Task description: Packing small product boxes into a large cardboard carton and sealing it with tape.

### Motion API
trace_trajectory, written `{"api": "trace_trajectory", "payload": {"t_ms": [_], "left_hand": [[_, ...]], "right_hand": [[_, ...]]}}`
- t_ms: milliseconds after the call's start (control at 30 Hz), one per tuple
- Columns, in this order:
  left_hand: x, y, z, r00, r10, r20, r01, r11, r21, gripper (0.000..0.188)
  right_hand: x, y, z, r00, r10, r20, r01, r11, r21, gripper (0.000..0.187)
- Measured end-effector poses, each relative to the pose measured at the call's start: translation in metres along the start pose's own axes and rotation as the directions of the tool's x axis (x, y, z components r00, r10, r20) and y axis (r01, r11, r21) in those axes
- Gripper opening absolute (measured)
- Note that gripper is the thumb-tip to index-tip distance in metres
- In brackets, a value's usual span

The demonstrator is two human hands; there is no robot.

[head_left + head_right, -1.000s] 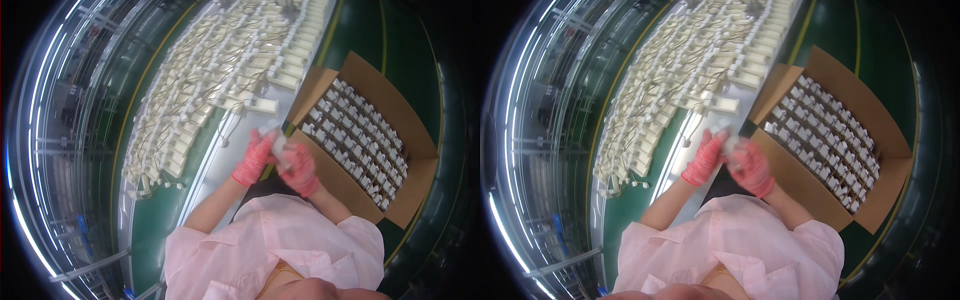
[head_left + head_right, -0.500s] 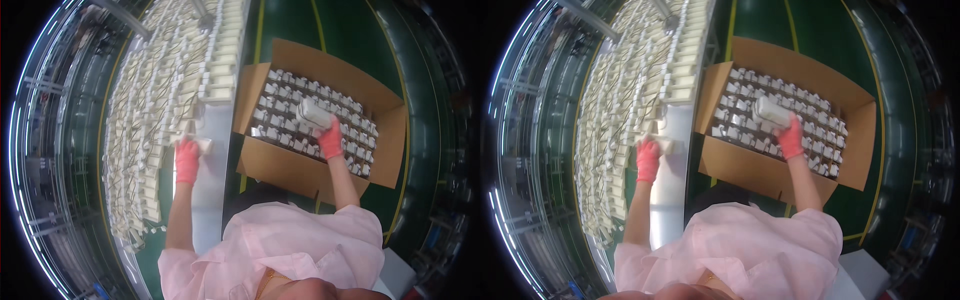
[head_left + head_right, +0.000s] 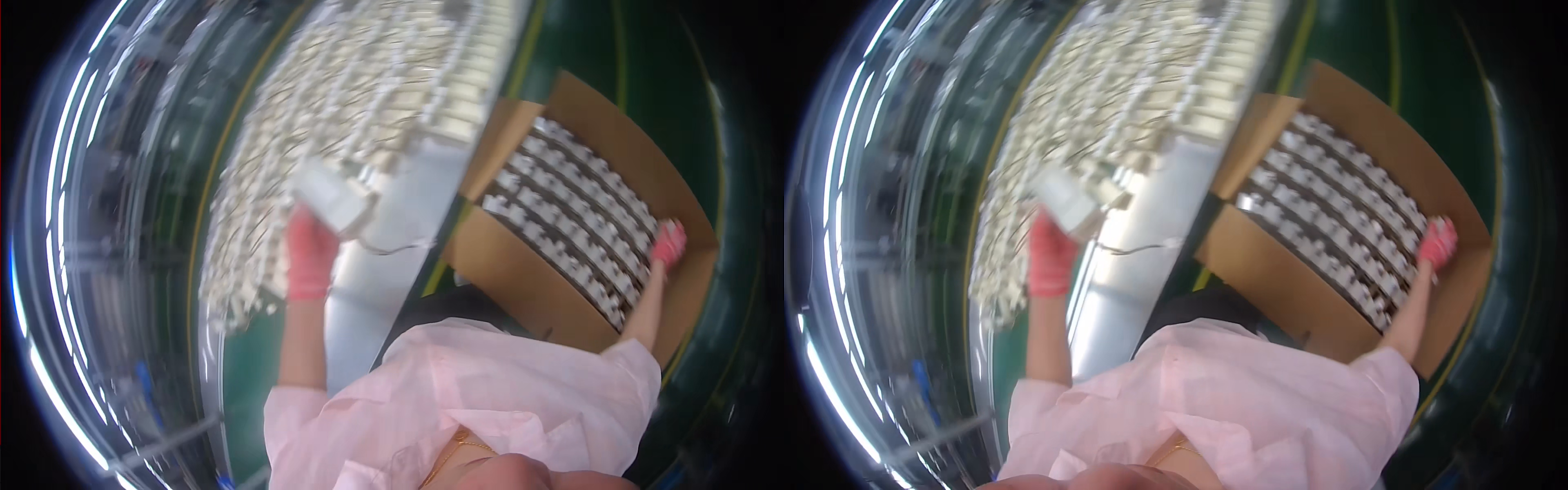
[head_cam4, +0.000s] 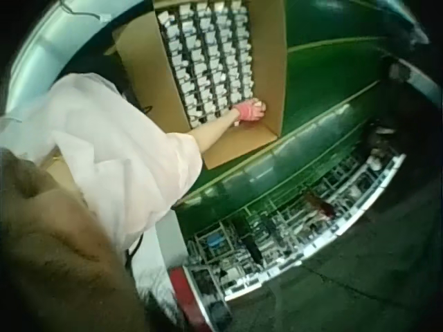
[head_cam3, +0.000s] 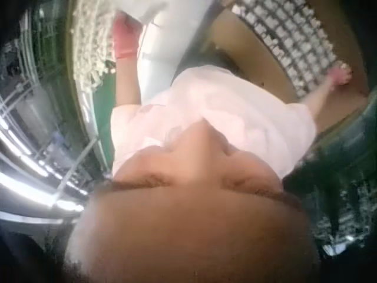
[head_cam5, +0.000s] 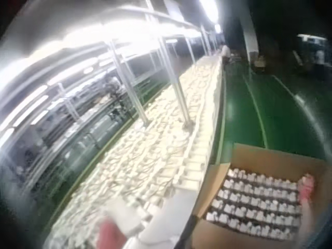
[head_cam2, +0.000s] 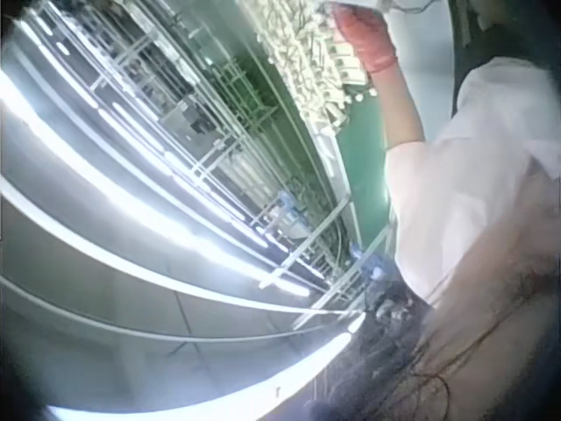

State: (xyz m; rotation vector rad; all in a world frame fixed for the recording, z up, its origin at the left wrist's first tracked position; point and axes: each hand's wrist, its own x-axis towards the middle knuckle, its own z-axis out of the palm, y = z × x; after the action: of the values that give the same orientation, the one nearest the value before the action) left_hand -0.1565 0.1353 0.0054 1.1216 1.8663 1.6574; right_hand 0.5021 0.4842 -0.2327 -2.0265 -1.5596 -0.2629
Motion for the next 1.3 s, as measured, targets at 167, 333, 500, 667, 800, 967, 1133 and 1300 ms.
{"api": "trace_trajectory", "payload": {"t_ms": [167, 333, 500, 667, 800, 967, 1133, 1300], "left_hand": [[-0.018, 0.044, 0.054, 0.944, -0.296, 0.148, 0.317, 0.681, -0.660, 0.050], [-0.020, 0.040, 0.062, 0.893, -0.428, 0.139, 0.394, 0.596, -0.699, 0.050], [-0.026, 0.031, 0.057, 0.921, -0.337, 0.196, 0.375, 0.629, -0.681, 0.057], [-0.042, 0.069, 0.069, 0.962, -0.166, 0.215, 0.248, 0.861, -0.444, 0.064], [-0.060, 0.078, 0.067, 0.969, -0.225, 0.100, 0.243, 0.936, -0.256, 0.064], [-0.068, 0.090, 0.078, 0.975, -0.184, 0.124, 0.211, 0.941, -0.263, 0.061], [-0.081, 0.072, 0.062, 0.962, -0.208, 0.175, 0.261, 0.889, -0.376, 0.061], [-0.094, 0.089, 0.048, 0.761, -0.383, 0.523, 0.560, 0.795, -0.232, 0.070]], "right_hand": [[0.005, 0.086, 0.025, 0.962, 0.270, -0.040, -0.267, 0.962, 0.064, 0.067], [-0.003, 0.059, 0.032, 0.904, 0.338, 0.262, -0.240, 0.908, -0.343, 0.076], [-0.009, 0.067, 0.051, 0.807, 0.435, 0.400, -0.245, 0.862, -0.443, 0.081], [-0.002, 0.045, 0.069, 0.975, 0.091, 0.201, -0.006, 0.922, -0.387, 0.054], [-0.089, -0.224, -0.034, 0.826, -0.514, 0.230, 0.273, 0.722, 0.636, 0.043], [-0.234, -0.373, -0.156, 0.385, -0.900, 0.206, -0.374, 0.053, 0.926, 0.043], [-0.250, -0.403, -0.245, -0.136, -0.916, 0.378, -0.836, 0.311, 0.452, 0.043], [-0.250, -0.407, -0.223, 0.471, -0.875, 0.116, -0.485, -0.147, 0.862, 0.036]]}}
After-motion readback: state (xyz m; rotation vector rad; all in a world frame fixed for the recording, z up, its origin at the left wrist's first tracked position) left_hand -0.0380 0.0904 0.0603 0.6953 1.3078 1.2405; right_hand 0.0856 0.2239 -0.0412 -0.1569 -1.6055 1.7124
